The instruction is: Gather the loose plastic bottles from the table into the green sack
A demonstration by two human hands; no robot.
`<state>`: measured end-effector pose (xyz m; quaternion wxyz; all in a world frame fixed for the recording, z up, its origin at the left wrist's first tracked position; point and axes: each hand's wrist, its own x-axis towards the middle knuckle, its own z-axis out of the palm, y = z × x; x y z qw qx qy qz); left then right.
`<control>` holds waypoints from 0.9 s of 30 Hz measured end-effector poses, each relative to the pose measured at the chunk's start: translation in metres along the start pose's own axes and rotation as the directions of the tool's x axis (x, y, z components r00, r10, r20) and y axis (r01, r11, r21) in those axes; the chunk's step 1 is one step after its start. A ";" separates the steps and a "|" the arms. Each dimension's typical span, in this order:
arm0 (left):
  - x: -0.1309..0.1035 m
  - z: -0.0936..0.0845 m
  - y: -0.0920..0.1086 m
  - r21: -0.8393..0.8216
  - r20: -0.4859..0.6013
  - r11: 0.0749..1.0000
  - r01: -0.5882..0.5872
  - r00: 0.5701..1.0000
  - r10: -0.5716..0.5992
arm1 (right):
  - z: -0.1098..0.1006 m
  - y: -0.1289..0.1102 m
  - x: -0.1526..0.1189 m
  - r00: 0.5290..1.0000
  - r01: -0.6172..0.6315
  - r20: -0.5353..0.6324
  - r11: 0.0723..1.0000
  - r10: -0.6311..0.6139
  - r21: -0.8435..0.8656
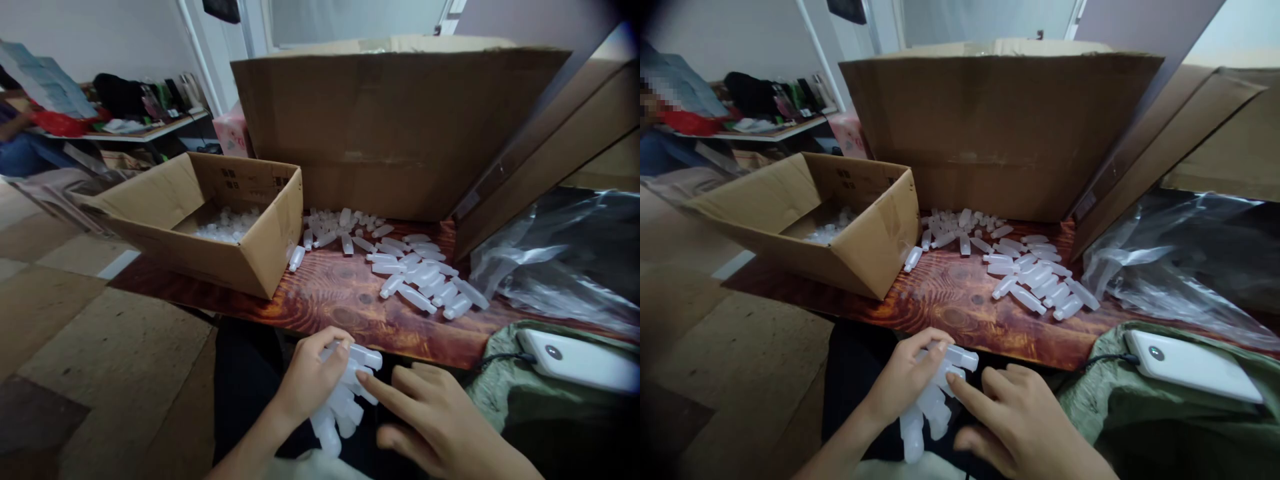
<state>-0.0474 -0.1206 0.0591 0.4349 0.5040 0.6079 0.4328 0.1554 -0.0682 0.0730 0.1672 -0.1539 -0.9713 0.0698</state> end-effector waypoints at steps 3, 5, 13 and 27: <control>0.000 0.003 -0.003 -0.041 0.022 0.999 0.031 0.999 -0.030 | 0.013 -0.005 0.001 0.998 -0.035 -0.048 0.999 0.034 -0.018; 0.001 0.004 -0.005 -0.063 0.014 0.997 0.048 0.999 -0.047 | 0.023 -0.007 0.003 0.990 -0.083 -0.110 0.997 0.083 0.011; -0.001 0.003 -0.013 -0.043 -0.125 0.999 0.034 0.991 -0.039 | 0.045 -0.019 0.008 0.879 -0.305 -0.216 0.849 0.425 0.430; -0.005 -0.006 -0.017 0.063 -0.414 0.998 -0.005 0.910 0.031 | 0.033 -0.045 -0.018 0.873 -0.374 -0.050 0.731 0.485 0.571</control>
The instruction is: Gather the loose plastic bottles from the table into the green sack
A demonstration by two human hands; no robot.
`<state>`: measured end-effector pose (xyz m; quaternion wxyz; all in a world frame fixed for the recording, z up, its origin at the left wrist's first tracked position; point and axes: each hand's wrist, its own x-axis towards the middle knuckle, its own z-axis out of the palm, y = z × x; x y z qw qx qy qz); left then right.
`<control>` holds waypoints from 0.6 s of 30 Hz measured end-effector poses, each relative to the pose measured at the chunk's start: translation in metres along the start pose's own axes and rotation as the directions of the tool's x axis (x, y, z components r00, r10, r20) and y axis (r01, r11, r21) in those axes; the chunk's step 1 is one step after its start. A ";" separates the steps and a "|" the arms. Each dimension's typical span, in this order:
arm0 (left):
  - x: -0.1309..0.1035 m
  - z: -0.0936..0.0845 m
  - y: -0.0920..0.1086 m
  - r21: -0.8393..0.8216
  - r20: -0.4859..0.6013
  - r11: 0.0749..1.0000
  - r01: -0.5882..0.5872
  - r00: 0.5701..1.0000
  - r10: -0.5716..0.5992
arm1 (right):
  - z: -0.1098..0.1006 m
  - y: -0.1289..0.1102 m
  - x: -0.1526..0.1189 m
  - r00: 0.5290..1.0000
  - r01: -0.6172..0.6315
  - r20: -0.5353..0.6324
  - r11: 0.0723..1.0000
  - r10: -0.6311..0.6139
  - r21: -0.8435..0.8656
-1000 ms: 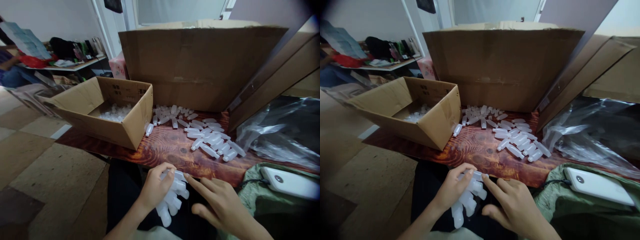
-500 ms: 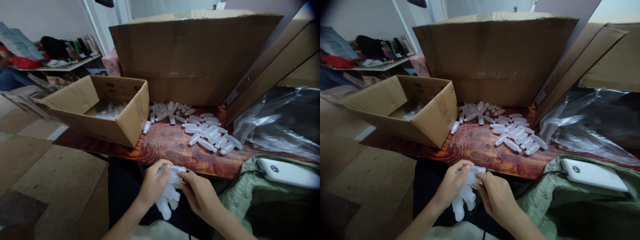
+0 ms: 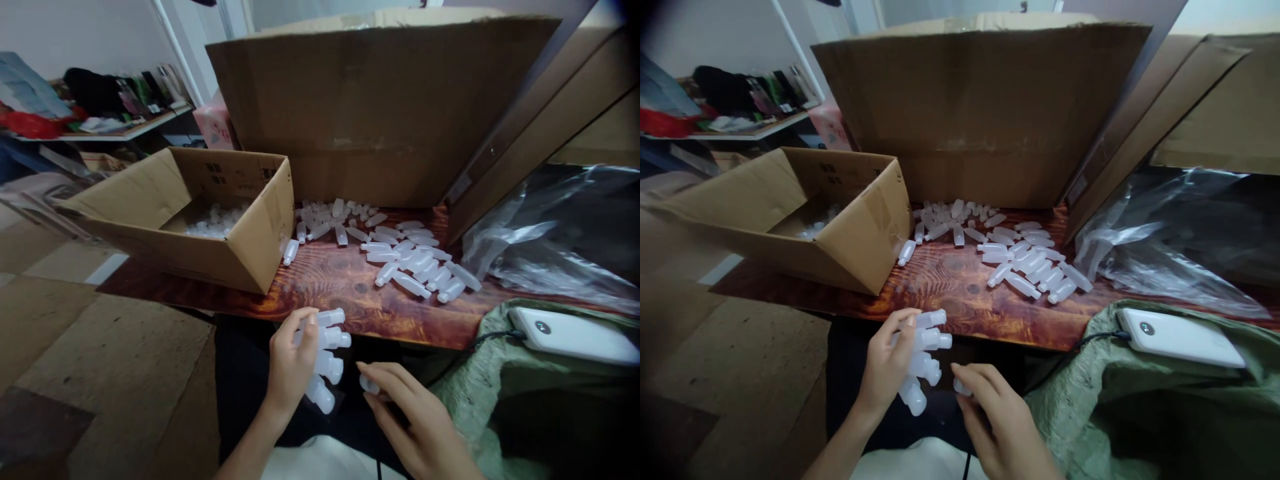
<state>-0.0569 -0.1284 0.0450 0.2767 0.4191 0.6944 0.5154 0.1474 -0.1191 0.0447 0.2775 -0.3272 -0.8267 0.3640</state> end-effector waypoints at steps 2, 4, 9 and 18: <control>-0.003 0.005 0.006 0.010 0.009 0.999 -0.050 0.999 0.050 | 0.002 -0.005 0.007 1.000 0.001 -0.023 1.000 -0.001 -0.001; -0.006 0.009 0.010 0.020 0.017 0.995 -0.101 0.995 0.100 | 0.003 -0.009 0.012 0.998 0.041 -0.055 0.999 -0.042 -0.014; -0.011 0.010 0.013 0.051 0.029 0.979 -0.196 0.981 0.194 | -0.002 -0.012 0.014 0.962 0.243 -0.078 0.952 -0.261 -0.183; -0.015 0.017 0.028 0.001 0.127 0.988 -0.151 0.981 0.150 | -0.006 -0.009 0.004 0.975 0.165 -0.106 0.959 -0.193 -0.231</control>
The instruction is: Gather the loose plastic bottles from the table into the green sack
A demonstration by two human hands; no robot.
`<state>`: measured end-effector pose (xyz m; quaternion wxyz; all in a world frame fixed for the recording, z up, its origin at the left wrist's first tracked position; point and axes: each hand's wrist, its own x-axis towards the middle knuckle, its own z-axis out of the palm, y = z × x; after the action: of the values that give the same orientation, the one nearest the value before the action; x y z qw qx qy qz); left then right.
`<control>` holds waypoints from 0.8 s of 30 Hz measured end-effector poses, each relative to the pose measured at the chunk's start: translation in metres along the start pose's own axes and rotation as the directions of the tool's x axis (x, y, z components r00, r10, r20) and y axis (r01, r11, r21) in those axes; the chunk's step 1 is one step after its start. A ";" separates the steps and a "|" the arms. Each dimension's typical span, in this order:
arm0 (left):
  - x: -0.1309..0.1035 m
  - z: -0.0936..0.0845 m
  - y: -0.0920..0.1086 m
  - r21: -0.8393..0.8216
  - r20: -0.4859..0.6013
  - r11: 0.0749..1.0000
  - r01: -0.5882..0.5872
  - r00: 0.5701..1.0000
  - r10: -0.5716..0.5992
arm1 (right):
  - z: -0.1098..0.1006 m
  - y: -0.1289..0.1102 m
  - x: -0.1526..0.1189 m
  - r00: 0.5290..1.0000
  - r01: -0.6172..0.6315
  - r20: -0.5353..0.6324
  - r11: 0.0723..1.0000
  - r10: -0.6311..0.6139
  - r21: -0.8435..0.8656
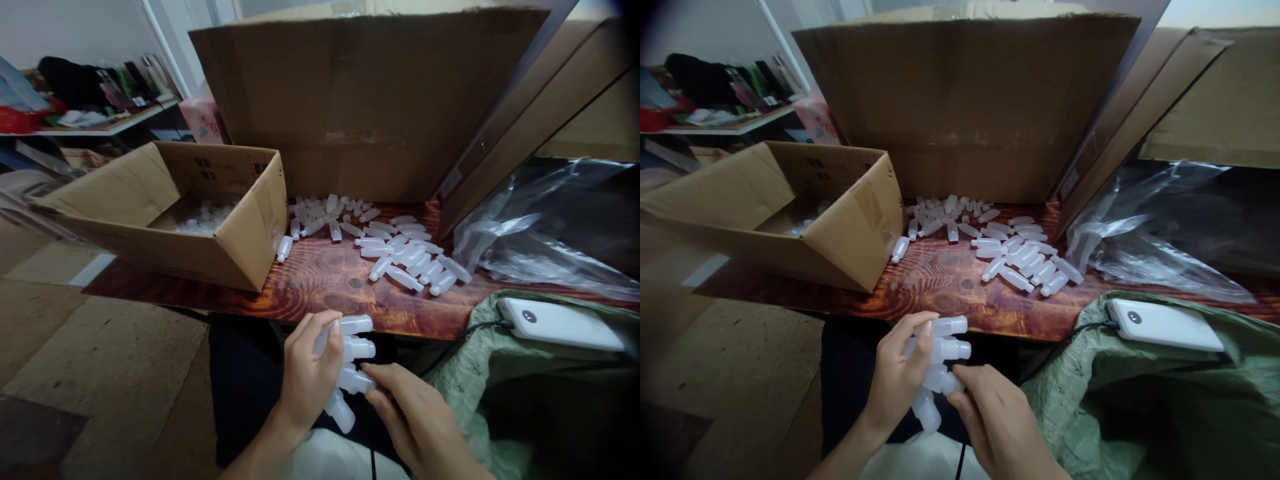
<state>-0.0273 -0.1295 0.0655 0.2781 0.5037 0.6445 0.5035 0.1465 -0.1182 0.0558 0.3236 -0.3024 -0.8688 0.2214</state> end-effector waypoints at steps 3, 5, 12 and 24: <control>0.000 0.002 0.002 -0.004 0.026 1.000 -0.016 1.000 0.016 | -0.005 0.000 -0.004 0.997 -0.083 0.003 0.995 0.083 -0.049; -0.001 0.002 0.001 -0.007 0.031 1.000 -0.009 0.999 0.009 | -0.011 0.000 -0.007 0.998 -0.051 0.014 0.994 0.053 -0.100; -0.001 -0.001 0.000 -0.023 0.109 1.000 0.001 0.994 0.001 | -0.026 0.003 -0.018 0.992 0.046 0.122 0.985 -0.026 -0.164; 0.002 0.010 0.001 -0.062 0.169 0.992 0.107 0.981 -0.095 | -0.007 -0.002 -0.022 0.996 0.079 0.056 0.986 -0.071 -0.149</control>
<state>-0.0190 -0.1243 0.0631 0.3736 0.5005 0.6256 0.4675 0.1637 -0.1330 0.0529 0.2856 -0.2873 -0.9019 0.1501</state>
